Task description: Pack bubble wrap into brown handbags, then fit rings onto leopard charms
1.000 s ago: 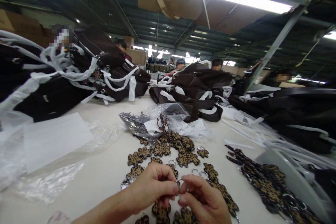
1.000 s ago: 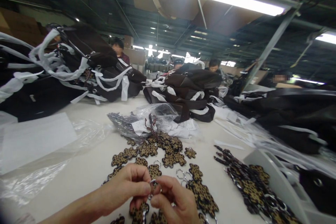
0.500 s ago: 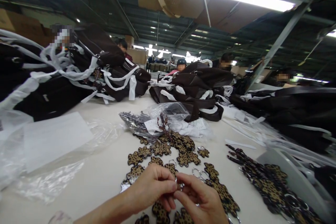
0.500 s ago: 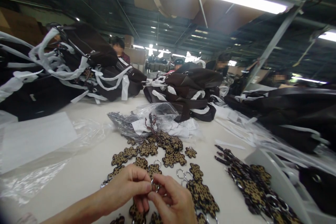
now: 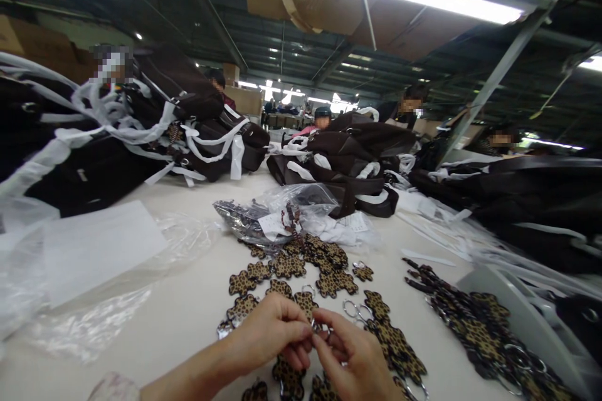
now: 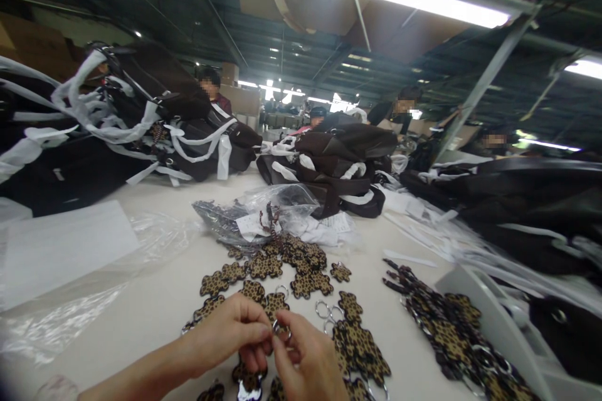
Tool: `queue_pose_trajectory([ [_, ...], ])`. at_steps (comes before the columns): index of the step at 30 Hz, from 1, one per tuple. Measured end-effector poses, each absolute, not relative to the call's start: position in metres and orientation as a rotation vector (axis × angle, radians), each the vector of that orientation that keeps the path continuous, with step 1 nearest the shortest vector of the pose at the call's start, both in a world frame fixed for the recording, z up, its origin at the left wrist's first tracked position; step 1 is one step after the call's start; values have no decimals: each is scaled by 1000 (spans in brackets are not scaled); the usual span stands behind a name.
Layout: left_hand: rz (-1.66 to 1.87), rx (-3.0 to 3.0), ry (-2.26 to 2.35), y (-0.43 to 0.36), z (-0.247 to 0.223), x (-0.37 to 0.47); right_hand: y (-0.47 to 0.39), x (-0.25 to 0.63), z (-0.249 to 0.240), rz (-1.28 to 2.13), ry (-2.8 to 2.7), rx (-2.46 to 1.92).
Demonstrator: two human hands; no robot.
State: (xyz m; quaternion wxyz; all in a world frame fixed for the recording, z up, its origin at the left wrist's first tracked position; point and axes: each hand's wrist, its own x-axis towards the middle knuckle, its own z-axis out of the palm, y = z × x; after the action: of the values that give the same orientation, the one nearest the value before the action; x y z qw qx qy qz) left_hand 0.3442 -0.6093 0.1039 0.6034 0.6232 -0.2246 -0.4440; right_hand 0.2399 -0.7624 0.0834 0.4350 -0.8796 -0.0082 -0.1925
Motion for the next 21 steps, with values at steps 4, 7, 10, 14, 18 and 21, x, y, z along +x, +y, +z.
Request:
queue_pose_trajectory([
  [4,-1078,1455,-503,-612,99,349,-760,242,83,-524,-125,-2283],
  [7,-1033,1567,-581,-608,107,359,-763,243,83,-584,-124,-2401],
  [10,-747,1825,-715,-599,121,371,-769,245,84,-624,-38,-2499],
  [14,-238,2203,-1072,-599,131,375,-775,247,86,-672,22,-2561],
  [18,-187,2432,-1167,-632,124,372,-780,249,85,-739,40,-2577],
  [21,-224,2484,-1163,-661,119,372,-786,248,84,-757,64,-2579],
])
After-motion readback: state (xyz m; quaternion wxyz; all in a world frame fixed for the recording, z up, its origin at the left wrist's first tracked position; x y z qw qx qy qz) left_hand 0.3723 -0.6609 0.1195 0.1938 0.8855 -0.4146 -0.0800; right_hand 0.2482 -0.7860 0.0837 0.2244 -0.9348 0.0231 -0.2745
